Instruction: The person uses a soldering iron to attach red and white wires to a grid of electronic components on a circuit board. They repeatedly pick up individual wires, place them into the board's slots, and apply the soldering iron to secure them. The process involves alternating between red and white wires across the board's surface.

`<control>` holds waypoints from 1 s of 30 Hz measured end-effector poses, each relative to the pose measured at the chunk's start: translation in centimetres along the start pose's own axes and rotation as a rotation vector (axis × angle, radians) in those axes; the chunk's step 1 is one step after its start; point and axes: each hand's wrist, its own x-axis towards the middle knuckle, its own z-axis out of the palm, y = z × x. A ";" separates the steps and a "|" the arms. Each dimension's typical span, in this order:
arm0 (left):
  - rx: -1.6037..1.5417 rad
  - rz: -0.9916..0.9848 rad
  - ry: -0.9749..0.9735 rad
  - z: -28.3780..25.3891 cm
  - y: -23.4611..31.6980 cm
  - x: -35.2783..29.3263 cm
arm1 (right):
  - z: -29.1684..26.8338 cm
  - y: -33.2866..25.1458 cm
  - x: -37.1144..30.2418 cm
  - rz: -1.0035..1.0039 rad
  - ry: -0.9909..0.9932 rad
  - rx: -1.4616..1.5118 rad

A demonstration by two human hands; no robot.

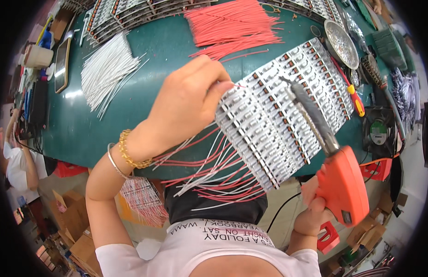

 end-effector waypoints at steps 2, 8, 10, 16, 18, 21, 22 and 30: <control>-0.024 -0.094 -0.039 1.1 -0.4 0.1 | 1.3 -1.0 0.7 0.152 -0.064 0.178; -0.038 -0.155 -0.036 3.0 -1.2 -0.7 | 2.4 -2.2 2.4 0.253 -0.274 0.260; -0.006 -0.115 -0.027 3.3 -1.2 -0.8 | 1.7 -1.1 1.9 0.221 -0.286 0.193; 0.022 -0.084 -0.024 3.3 -1.3 -0.7 | 1.2 -0.1 2.0 0.149 -0.297 0.144; 0.028 -0.082 -0.024 3.4 -1.3 -0.8 | 0.5 1.1 1.6 0.100 -0.316 0.047; 0.025 -0.083 -0.021 3.3 -1.5 -0.7 | 0.1 0.7 1.4 0.131 -0.342 -0.112; 0.027 -0.082 -0.022 3.3 -1.5 -0.7 | 0.4 -0.5 1.4 0.210 -0.344 -0.164; 0.038 -0.070 -0.018 3.4 -1.4 -0.7 | 0.3 -1.1 0.6 0.381 -0.277 -0.013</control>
